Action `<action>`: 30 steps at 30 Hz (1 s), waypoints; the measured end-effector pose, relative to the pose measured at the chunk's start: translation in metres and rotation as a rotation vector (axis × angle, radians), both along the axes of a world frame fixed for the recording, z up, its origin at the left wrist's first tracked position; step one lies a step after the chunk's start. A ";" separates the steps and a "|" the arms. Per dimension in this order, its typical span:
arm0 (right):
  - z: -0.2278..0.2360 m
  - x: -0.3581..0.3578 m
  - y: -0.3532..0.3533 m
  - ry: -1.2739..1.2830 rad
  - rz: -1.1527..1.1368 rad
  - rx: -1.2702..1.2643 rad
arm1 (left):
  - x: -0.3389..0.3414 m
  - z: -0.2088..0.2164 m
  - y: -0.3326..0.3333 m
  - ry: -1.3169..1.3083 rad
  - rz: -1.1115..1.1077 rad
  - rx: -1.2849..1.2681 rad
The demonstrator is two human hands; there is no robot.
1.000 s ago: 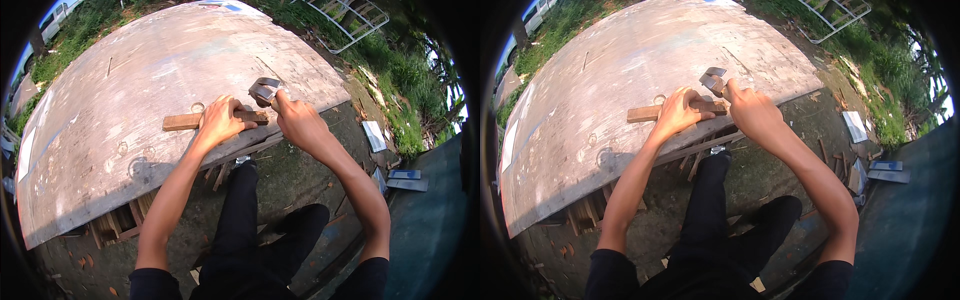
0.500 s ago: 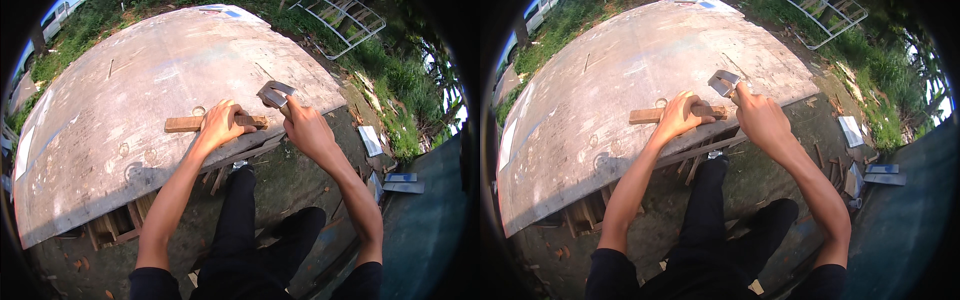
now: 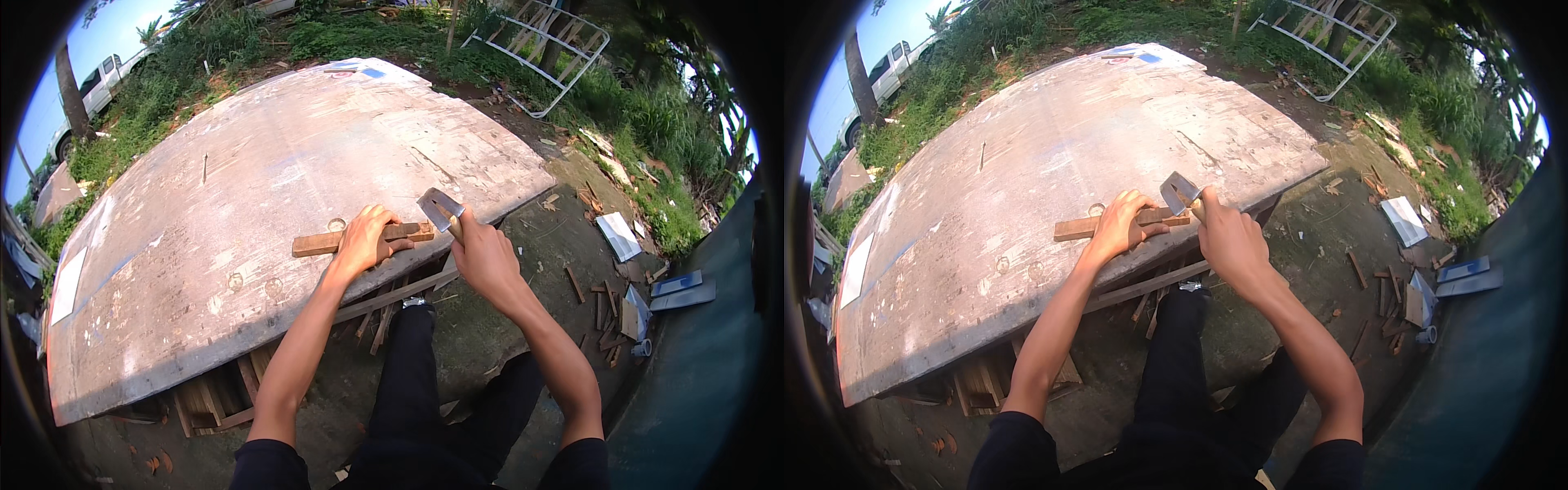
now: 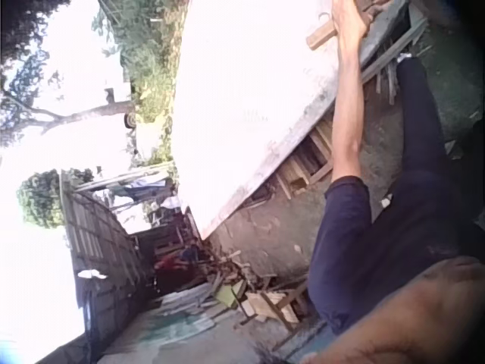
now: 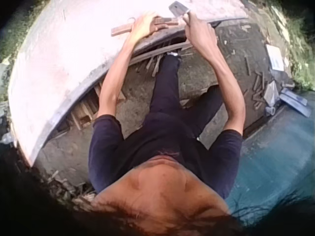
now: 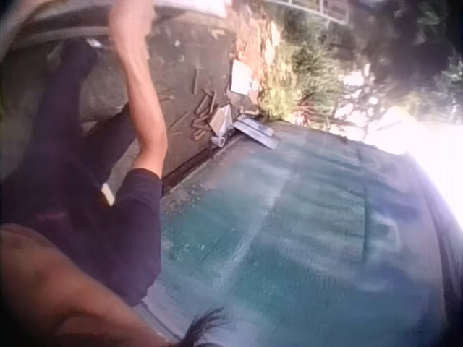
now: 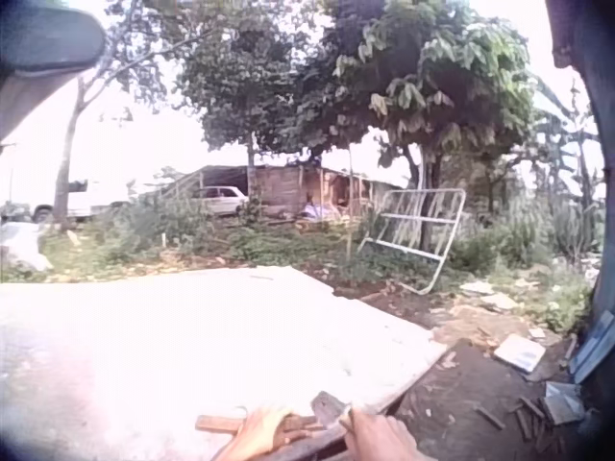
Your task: The person repeatedly strikes a small wooden block with a hammer while seated outdoors. The person holds the block with one hand and uses the hammer with the other to chip or shape the wood on a flat surface.
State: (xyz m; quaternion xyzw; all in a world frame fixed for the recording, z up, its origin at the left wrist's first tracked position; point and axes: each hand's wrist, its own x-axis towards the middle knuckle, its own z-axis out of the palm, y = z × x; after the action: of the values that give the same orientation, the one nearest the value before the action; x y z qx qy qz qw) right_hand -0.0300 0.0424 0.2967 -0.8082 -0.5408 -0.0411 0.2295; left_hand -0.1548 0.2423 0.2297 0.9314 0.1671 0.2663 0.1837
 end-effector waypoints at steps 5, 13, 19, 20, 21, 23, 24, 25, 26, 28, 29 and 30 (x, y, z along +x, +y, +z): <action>-0.018 0.039 0.004 0.192 -0.106 0.078 | -0.054 0.013 0.019 0.188 0.112 0.167; -0.064 0.045 0.022 0.487 -0.069 0.112 | -0.118 0.045 0.052 0.280 0.288 -0.168; -0.070 0.047 0.026 0.486 -0.091 0.086 | -0.112 0.087 0.044 -0.341 0.028 -0.491; -0.072 0.049 0.028 0.474 -0.091 0.060 | -0.101 0.091 0.042 -0.485 -0.052 -0.645; -0.073 0.049 0.029 0.421 -0.095 0.079 | -0.090 0.098 0.041 -0.631 -0.090 -0.785; -0.072 0.049 0.030 0.459 -0.102 0.064 | -0.056 0.098 0.030 -0.849 -0.295 -0.976; -0.069 0.048 0.029 0.441 -0.077 0.065 | -0.039 0.096 0.021 -0.946 -0.302 -1.034; -0.065 0.047 0.028 0.429 -0.106 0.072 | -0.023 0.094 0.011 -1.042 -0.400 -1.044; -0.059 0.044 0.026 0.567 -0.097 0.085 | -0.014 0.098 0.006 -1.051 -0.303 -1.005; -0.046 0.036 0.020 0.839 -0.055 0.112 | 0.006 0.101 -0.008 -1.089 -0.195 -0.938; -0.039 0.031 0.017 0.986 -0.049 0.133 | 0.013 0.101 -0.015 -1.097 -0.195 -0.886; -0.032 0.028 0.014 1.026 0.019 0.116 | 0.018 0.101 -0.020 -1.050 -0.141 -0.821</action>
State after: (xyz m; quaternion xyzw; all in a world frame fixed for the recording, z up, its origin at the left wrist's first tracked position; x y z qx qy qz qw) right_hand -0.0021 0.0562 0.2647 -0.7053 -0.3629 0.3328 0.5101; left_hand -0.1368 0.2223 0.3305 0.5414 0.0819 0.5863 0.5971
